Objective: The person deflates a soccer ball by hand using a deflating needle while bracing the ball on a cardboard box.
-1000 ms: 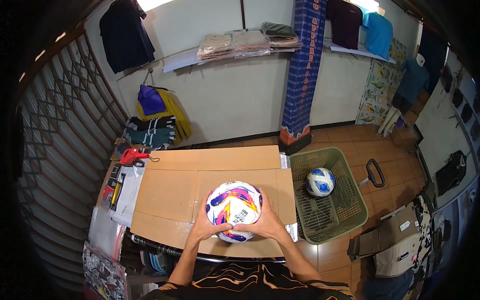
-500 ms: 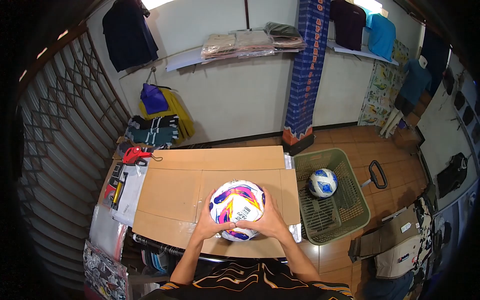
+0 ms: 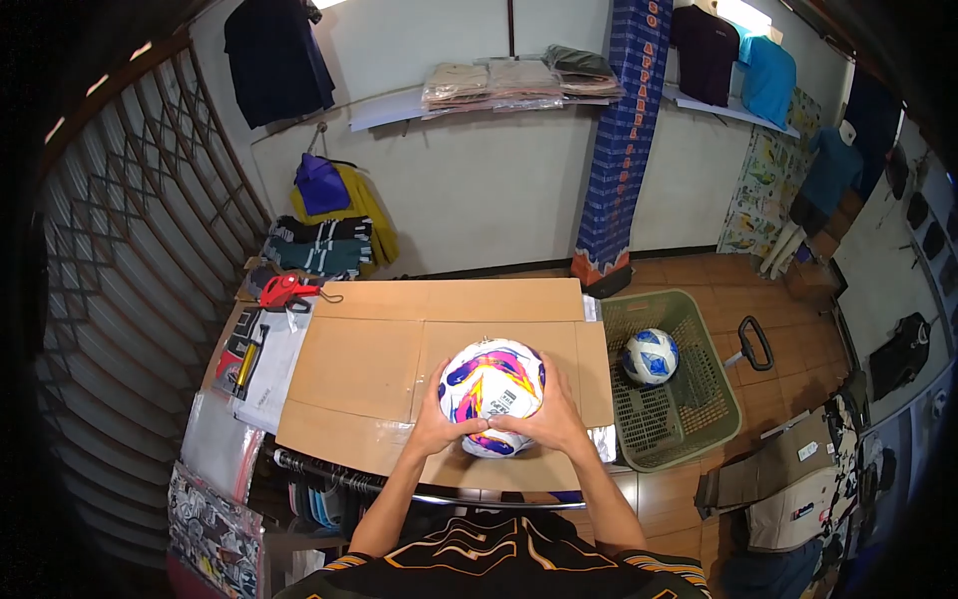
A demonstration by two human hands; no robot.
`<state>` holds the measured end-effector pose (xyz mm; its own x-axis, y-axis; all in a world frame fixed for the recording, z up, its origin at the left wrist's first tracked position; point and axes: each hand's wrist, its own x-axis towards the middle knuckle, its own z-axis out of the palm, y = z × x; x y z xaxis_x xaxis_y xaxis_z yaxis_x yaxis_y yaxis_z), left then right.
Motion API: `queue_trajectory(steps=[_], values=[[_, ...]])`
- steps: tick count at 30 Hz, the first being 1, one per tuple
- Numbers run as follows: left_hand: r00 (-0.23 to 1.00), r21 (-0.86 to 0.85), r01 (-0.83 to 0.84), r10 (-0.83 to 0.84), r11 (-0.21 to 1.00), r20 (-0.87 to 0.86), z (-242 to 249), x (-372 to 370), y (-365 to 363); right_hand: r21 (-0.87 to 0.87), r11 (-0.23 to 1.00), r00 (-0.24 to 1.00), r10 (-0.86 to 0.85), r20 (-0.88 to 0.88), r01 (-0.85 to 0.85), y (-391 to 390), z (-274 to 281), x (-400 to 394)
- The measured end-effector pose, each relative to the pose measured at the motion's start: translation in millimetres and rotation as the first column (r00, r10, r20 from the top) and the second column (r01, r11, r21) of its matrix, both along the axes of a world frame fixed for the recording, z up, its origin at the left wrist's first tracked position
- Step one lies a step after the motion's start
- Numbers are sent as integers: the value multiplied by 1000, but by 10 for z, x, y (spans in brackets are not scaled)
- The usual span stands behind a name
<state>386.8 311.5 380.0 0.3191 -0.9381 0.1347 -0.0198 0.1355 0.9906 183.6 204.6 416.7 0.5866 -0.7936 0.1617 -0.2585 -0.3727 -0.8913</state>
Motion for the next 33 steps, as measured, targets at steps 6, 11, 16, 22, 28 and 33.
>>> queue_trajectory(steps=[6,11,16,22,28,33], values=[[996,-36,33,-36,999,-83,-21,1,59,-27,1000,1000,7,15,-6,42,-63,-3],[993,-16,37,-35,999,116,-194,104,39,-70,997,998,47,35,-44,35,-190,-74],[933,-59,37,-14,998,360,-64,90,11,-69,997,994,-12,112,20,170,-223,-127],[962,-74,57,-35,996,272,-132,110,-53,-98,994,997,-30,70,36,129,-291,-122],[976,-93,76,-55,993,210,-103,91,-38,-4,1000,984,-11,176,12,212,-167,-83],[981,-91,75,-57,993,184,-124,75,-20,-13,1000,974,-15,228,18,155,-390,-61]])
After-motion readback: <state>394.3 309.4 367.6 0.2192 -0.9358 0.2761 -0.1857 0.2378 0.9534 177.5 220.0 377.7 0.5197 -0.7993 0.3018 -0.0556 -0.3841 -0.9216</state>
